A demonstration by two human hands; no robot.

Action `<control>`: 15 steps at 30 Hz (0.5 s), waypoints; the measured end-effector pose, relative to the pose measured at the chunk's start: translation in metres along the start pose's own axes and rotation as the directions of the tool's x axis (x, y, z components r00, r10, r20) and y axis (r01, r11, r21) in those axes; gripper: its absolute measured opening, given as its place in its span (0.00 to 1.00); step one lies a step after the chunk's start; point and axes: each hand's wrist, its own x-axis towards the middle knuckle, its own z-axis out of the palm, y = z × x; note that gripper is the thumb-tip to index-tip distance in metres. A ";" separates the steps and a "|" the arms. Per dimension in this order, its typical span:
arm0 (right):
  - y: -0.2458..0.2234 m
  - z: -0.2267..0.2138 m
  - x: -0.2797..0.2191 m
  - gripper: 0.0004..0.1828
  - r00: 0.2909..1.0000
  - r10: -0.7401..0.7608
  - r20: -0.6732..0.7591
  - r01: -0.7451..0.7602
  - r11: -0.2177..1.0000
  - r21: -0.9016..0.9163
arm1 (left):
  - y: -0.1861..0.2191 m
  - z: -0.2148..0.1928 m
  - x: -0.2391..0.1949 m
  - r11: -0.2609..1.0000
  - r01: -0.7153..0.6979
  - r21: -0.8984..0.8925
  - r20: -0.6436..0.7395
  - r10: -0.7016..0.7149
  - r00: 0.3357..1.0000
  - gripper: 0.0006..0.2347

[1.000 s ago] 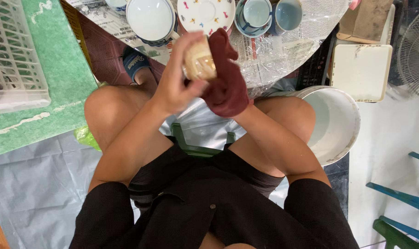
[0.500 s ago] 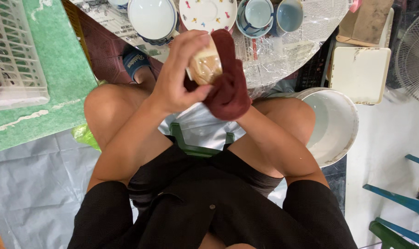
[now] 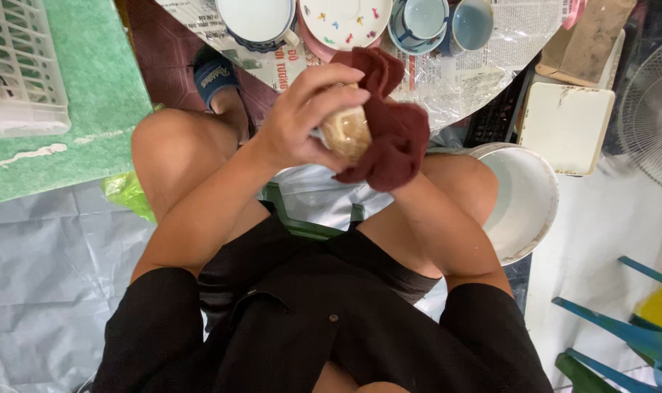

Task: The person sits on a low stool and dries various ceramic dishes with a maroon cloth. They wipe the inside and outside of bowls and cups, then place them on a nearby table covered with newspaper and plastic wrap.

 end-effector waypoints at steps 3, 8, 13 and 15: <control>-0.011 0.000 0.009 0.36 0.980 0.025 -0.199 0.028 0.965 0.260 | 0.001 0.013 -0.003 0.886 0.159 -0.435 -0.160 -0.250 0.955 0.41; -0.041 0.013 0.016 0.40 0.931 0.226 -0.286 -0.031 0.831 0.555 | 0.013 0.021 -0.019 0.571 0.271 -0.775 -0.051 -0.483 0.874 0.39; -0.043 0.011 0.014 0.43 0.931 0.221 -0.290 0.019 0.766 0.642 | 0.000 0.004 -0.003 0.906 0.102 -0.412 -0.050 -0.134 0.990 0.34; -0.034 0.007 0.012 0.45 0.934 0.200 -0.297 0.040 0.767 0.641 | 0.001 -0.006 0.002 0.950 0.082 -0.302 0.005 -0.084 0.996 0.32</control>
